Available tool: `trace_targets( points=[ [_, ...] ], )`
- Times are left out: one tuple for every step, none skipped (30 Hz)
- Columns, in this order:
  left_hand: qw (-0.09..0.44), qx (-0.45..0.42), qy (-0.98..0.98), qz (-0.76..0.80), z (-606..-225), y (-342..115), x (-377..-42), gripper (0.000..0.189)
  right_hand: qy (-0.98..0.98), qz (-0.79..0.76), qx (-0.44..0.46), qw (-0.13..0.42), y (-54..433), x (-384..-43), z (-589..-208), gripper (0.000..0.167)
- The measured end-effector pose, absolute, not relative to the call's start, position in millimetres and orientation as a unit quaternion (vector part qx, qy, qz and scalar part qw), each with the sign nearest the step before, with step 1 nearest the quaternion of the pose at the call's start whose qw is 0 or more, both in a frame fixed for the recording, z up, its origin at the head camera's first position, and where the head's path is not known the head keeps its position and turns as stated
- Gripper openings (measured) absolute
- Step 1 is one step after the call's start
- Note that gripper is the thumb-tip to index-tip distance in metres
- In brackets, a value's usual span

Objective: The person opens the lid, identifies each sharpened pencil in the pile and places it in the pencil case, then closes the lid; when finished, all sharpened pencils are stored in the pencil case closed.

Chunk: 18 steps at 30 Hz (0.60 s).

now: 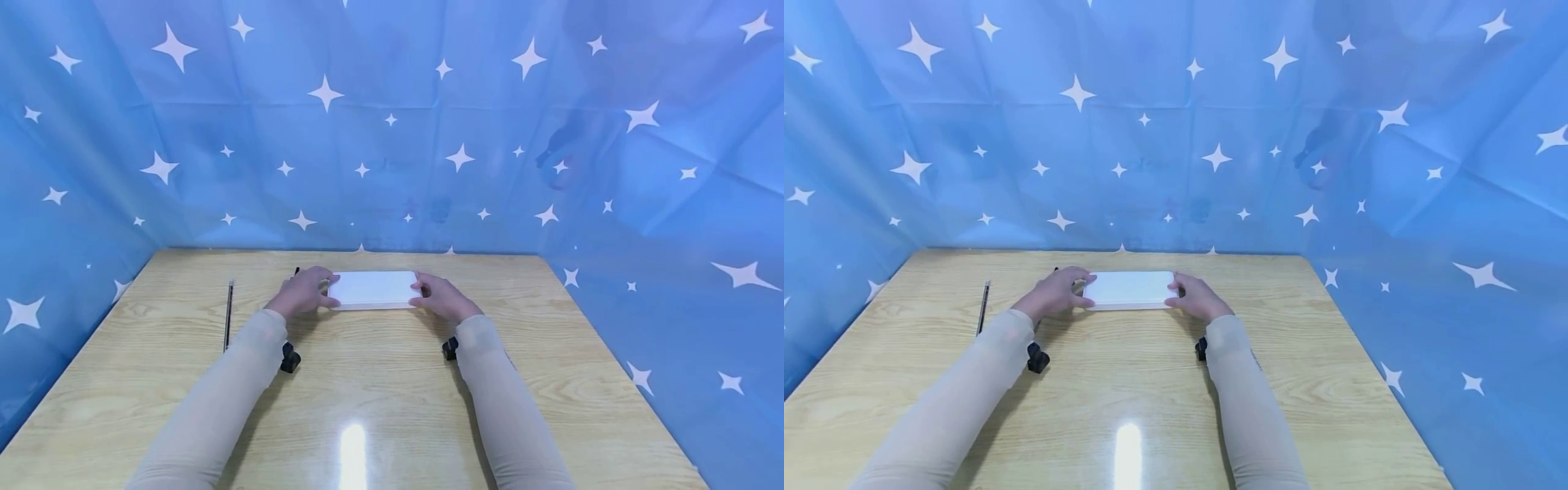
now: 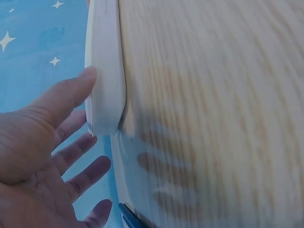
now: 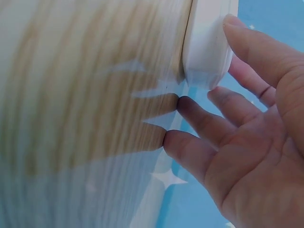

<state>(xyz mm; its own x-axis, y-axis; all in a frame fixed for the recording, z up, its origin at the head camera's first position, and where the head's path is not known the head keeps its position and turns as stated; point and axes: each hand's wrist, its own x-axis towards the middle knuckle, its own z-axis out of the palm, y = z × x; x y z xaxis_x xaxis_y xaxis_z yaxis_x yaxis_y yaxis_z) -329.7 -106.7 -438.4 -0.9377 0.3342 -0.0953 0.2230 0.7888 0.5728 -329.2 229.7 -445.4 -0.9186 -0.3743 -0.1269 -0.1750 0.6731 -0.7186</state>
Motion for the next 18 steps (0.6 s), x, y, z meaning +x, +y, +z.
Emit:
trace_targets(
  points=[
    [0.098, 0.148, 0.941, 0.289, -437.9, -106.2, -329.1, 0.068, 0.903, -0.377, -0.153, 0.135, 230.3, -328.5, -445.7, 0.027],
    [0.098, 0.15, 0.94, 0.289, -437.5, -105.7, -328.7, 0.067, 0.902, -0.38, -0.153, 0.136, 230.9, -328.0, -446.0, 0.027],
    [0.099, 0.151, 0.94, 0.289, -436.9, -105.2, -328.2, 0.067, 0.902, -0.38, -0.151, 0.137, 231.3, -327.5, -446.2, 0.028],
    [0.098, 0.152, 0.941, 0.287, -436.1, -104.9, -327.8, 0.067, 0.903, -0.38, -0.149, 0.137, 231.7, -327.4, -446.6, 0.028],
    [0.098, 0.153, 0.941, 0.286, -435.7, -104.6, -327.8, 0.068, 0.902, -0.383, -0.147, 0.138, 232.1, -327.5, -447.1, 0.028],
    [0.099, 0.154, 0.941, 0.284, -435.2, -104.6, -327.7, 0.068, 0.901, -0.385, -0.146, 0.139, 232.3, -327.4, -447.5, 0.028],
    [0.099, 0.154, 0.942, 0.282, -434.7, -104.6, -327.6, 0.068, 0.899, -0.389, -0.144, 0.14, 232.2, -327.5, -447.8, 0.028],
    [0.099, 0.154, 0.942, 0.28, -434.6, -104.5, -327.2, 0.068, 0.898, -0.391, -0.144, 0.14, 232.1, -327.5, -448.2, 0.028],
    [0.1, 0.152, 0.943, 0.279, -434.9, -104.6, -326.9, 0.069, 0.897, -0.393, -0.145, 0.14, 232.1, -327.6, -449.0, 0.028],
    [0.102, 0.151, 0.943, 0.277, -435.3, -104.5, -326.7, 0.069, 0.896, -0.396, -0.145, 0.14, 232.0, -327.9, -450.1, 0.028],
    [0.104, 0.149, 0.943, 0.278, -435.5, -104.7, -326.5, 0.069, 0.895, -0.398, -0.145, 0.139, 231.5, -328.6, -451.3, 0.028],
    [0.106, 0.147, 0.943, 0.279, -435.5, -104.8, -326.2, 0.069, 0.895, -0.398, -0.145, 0.138, 231.1, -329.4, -452.7, 0.028],
    [0.108, 0.145, 0.943, 0.279, -435.8, -104.7, -326.0, 0.069, 0.895, -0.4, -0.144, 0.138, 230.8, -330.2, -453.9, 0.028],
    [0.109, 0.144, 0.943, 0.279, -436.3, -104.7, -326.0, 0.069, 0.895, -0.398, -0.145, 0.138, 230.7, -331.0, -455.1, 0.027],
    [0.109, 0.143, 0.943, 0.281, -437.1, -104.7, -326.1, 0.069, 0.897, -0.395, -0.143, 0.136, 230.7, -331.7, -456.2, 0.029],
    [0.107, 0.144, 0.942, 0.285, -437.7, -104.7, -326.2, 0.069, 0.898, -0.393, -0.142, 0.134, 230.8, -332.2, -456.8, 0.029],
    [0.107, 0.145, 0.94, 0.29, -438.3, -104.9, -326.2, 0.069, 0.899, -0.392, -0.141, 0.134, 230.9, -332.7, -457.1, 0.03],
    [0.106, 0.148, 0.939, 0.292, -439.5, -105.3, -326.5, 0.069, 0.9, -0.391, -0.141, 0.135, 231.0, -333.4, -457.2, 0.032]
  ],
)
